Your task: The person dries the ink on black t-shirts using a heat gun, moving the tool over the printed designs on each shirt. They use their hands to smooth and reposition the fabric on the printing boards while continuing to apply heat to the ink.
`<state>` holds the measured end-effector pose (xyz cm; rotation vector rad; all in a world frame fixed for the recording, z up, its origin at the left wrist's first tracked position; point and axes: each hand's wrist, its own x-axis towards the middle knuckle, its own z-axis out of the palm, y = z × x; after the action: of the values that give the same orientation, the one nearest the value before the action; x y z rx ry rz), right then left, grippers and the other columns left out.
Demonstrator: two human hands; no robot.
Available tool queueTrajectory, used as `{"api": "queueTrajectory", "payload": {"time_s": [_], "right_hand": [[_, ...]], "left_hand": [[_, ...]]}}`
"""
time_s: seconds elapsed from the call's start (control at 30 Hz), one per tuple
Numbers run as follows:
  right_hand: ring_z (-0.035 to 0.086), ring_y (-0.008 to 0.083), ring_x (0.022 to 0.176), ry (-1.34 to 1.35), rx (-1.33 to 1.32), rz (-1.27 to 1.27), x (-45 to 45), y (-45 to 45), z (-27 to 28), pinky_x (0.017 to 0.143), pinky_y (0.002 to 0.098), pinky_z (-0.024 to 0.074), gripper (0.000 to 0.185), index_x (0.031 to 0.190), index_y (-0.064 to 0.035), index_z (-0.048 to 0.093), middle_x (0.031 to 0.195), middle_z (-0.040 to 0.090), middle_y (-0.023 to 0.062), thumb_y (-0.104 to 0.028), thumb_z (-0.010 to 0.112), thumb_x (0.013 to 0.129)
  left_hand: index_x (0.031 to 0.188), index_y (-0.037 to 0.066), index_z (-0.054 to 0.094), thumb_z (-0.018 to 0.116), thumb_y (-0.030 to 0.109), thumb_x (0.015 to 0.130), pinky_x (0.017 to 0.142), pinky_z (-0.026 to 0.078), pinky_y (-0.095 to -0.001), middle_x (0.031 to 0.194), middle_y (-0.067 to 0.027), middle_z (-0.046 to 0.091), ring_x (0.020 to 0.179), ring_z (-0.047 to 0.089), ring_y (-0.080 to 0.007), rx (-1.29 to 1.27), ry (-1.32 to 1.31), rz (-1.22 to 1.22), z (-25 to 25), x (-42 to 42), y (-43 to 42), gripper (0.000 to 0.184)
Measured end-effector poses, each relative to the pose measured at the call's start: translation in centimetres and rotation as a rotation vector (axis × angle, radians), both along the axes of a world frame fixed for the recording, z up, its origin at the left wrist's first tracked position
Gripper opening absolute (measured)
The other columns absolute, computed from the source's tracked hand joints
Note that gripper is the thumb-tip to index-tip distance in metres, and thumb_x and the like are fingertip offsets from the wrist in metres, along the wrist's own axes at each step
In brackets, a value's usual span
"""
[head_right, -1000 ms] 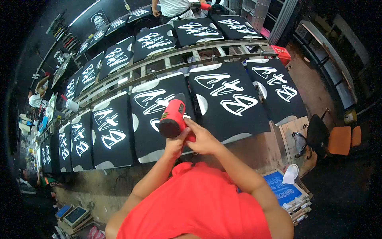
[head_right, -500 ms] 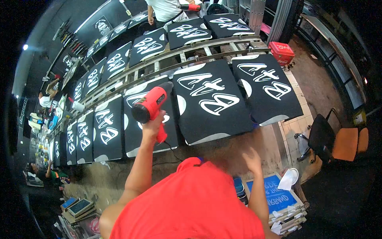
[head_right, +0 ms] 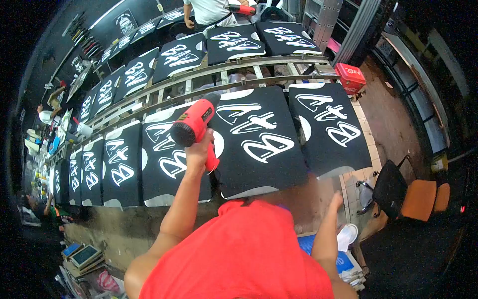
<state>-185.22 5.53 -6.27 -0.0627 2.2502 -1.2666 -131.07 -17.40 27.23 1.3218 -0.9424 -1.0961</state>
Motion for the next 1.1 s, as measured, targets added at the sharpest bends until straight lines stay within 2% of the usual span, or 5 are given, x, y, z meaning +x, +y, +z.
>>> {"api": "queueTrajectory", "payload": {"time_s": [0.13, 0.23, 0.3, 0.57, 1.1], "right_hand": [[0.059, 0.0406, 0.112, -0.229, -0.065, -0.273, -8.3, -5.1, -3.3, 0.087, 0.066, 0.0458, 0.066, 0.141, -0.008, 0.047, 0.147, 0.046, 0.0183, -0.049, 0.053, 0.09], [0.066, 0.0357, 0.102, -0.143, 0.014, -0.559, -3.0, -11.2, 7.9, 0.081, 0.0503, 0.0552, 0.055, 0.111, 0.0032, 0.07, 0.11, 0.069, 0.0202, -0.044, 0.049, 0.092], [0.064, 0.038, 0.112, -0.033, 0.095, -0.488, -8.1, -12.5, 3.0, 0.096, 0.0502, 0.0505, 0.063, 0.118, 0.0067, 0.067, 0.122, 0.067, 0.0235, -0.045, 0.043, 0.093], [0.062, 0.0466, 0.115, 0.018, 0.392, -0.802, -8.6, -18.6, 2.1, 0.101, 0.0555, 0.0468, 0.063, 0.128, 0.0124, 0.047, 0.121, 0.062, 0.033, -0.039, 0.037, 0.094], [0.064, 0.0486, 0.108, 0.17, 0.517, -0.776, -7.4, -18.8, 3.1, 0.096, 0.0575, 0.0476, 0.065, 0.121, 0.0132, 0.05, 0.114, 0.064, 0.0346, -0.045, 0.039, 0.094]], "left_hand": [[0.102, 0.002, 0.067, 0.076, 0.019, 0.088, 0.061, 0.053, -0.029, 0.085, -0.0041, 0.068, 0.068, 0.063, -0.0115, -0.038, 0.064, 0.032, 0.2, -2.4, -1.9, 0.024], [0.1, 0.002, 0.067, 0.076, 0.019, 0.089, 0.061, 0.053, -0.0295, 0.085, -0.0036, 0.068, 0.069, 0.064, -0.0113, -0.056, -0.019, 0.076, 1.0, -3.4, -3.5, 0.023], [0.108, 0.003, 0.068, 0.074, 0.02, 0.09, 0.07, 0.053, -0.0307, 0.086, -0.0023, 0.068, 0.075, 0.064, -0.0101, -0.056, -0.113, 0.027, 0.6, -3.0, -4.6, 0.026], [0.108, 0.004, 0.071, 0.07, 0.028, 0.088, 0.083, 0.054, -0.0491, 0.1, -0.0276, 0.069, 0.1, 0.064, -0.0454, -0.029, -0.923, -0.025, 2.6, -1.2, -8.4, 0.031], [0.102, 0.005, 0.073, 0.079, 0.037, 0.074, 0.087, 0.055, -0.0437, 0.093, -0.0217, 0.073, 0.094, 0.07, -0.0376, 0.332, -1.407, -0.581, 3.9, 4.1, -24.8, 0.043]]}}
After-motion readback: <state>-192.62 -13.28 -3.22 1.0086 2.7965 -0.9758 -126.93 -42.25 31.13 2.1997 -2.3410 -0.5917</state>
